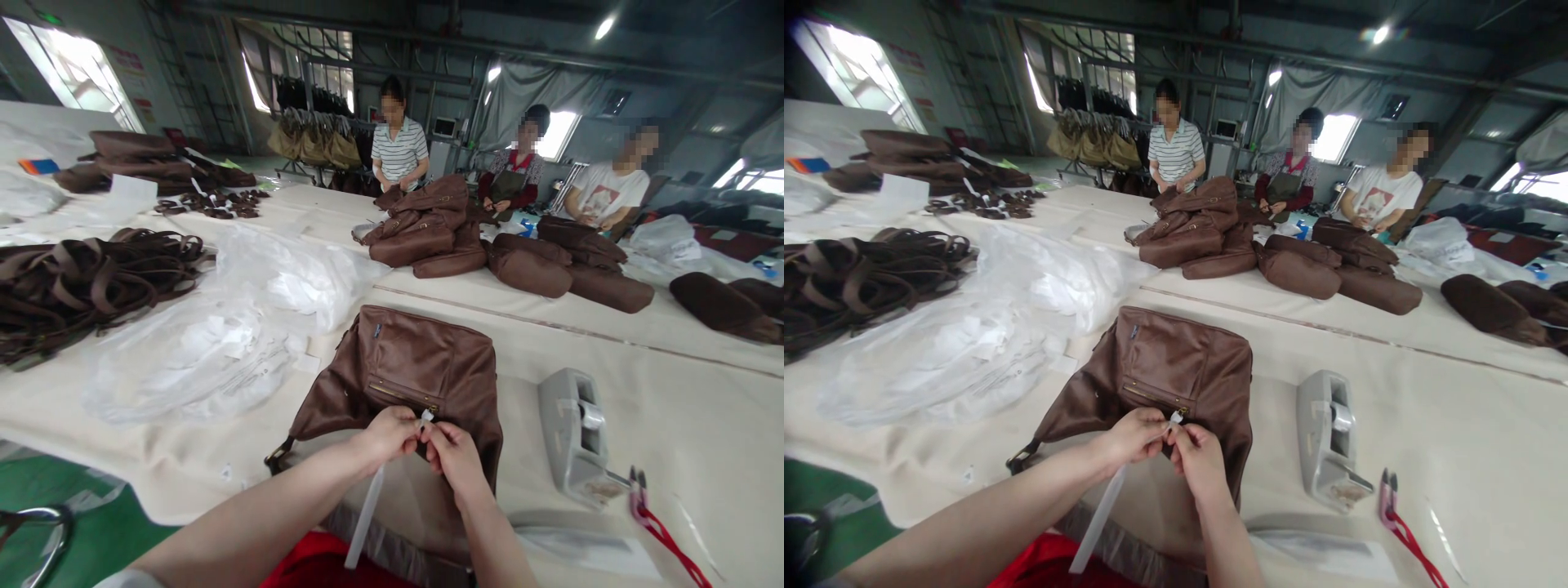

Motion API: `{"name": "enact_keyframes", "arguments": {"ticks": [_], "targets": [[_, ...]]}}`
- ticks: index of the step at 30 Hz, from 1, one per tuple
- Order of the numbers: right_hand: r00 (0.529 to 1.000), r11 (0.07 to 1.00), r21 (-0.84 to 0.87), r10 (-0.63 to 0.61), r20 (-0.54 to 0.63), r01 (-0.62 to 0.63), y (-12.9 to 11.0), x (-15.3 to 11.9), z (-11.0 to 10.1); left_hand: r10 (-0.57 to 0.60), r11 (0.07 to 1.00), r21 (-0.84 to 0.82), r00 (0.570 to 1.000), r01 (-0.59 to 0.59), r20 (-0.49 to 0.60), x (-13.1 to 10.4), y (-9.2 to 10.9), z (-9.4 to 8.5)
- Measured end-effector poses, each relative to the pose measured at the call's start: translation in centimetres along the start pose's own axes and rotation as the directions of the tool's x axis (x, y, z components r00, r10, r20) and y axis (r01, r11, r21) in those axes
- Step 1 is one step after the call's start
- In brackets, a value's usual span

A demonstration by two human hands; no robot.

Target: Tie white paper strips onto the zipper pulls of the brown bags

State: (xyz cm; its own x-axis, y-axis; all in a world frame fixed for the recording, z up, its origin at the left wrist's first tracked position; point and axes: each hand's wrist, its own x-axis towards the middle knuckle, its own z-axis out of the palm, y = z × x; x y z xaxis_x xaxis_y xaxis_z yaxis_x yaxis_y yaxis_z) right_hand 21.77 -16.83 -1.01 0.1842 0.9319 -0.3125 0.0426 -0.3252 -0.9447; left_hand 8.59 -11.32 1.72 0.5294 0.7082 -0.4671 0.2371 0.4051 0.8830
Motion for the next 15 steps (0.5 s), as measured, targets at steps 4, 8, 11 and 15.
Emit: {"name": "enact_keyframes", "arguments": {"ticks": [4, 8, 11, 15], "targets": [[1.0, 0.999, -0.03, -0.029, 0.006, 0.029, -0.1, 0.1, -0.1, -0.082, 0.983, -0.158, 0.992, 0.097, 0.098, 0.3, 0.0, -0.8], [1.0, 1.0, -0.031, 0.005, 0.018, -0.005, -0.5, 0.1, -0.2, -0.236, 0.784, -0.432, 0.857, 0.446, 0.458, 0.9, -0.3, -1.9], [0.998, 0.998, -0.003, 0.059, 0.027, -0.059, -0.6, 0.1, -0.4, -0.12, 0.585, -0.567, 0.754, 0.58, 0.646, 0.6, -0.7, -2.2], [0.986, 0.98, 0.17, 0.078, 0.147, -0.103, -0.8, 0.0, -0.8, 0.01, 0.49, -0.632, 0.721, 0.6, 0.693, -0.3, -1.2, -1.0]]}}
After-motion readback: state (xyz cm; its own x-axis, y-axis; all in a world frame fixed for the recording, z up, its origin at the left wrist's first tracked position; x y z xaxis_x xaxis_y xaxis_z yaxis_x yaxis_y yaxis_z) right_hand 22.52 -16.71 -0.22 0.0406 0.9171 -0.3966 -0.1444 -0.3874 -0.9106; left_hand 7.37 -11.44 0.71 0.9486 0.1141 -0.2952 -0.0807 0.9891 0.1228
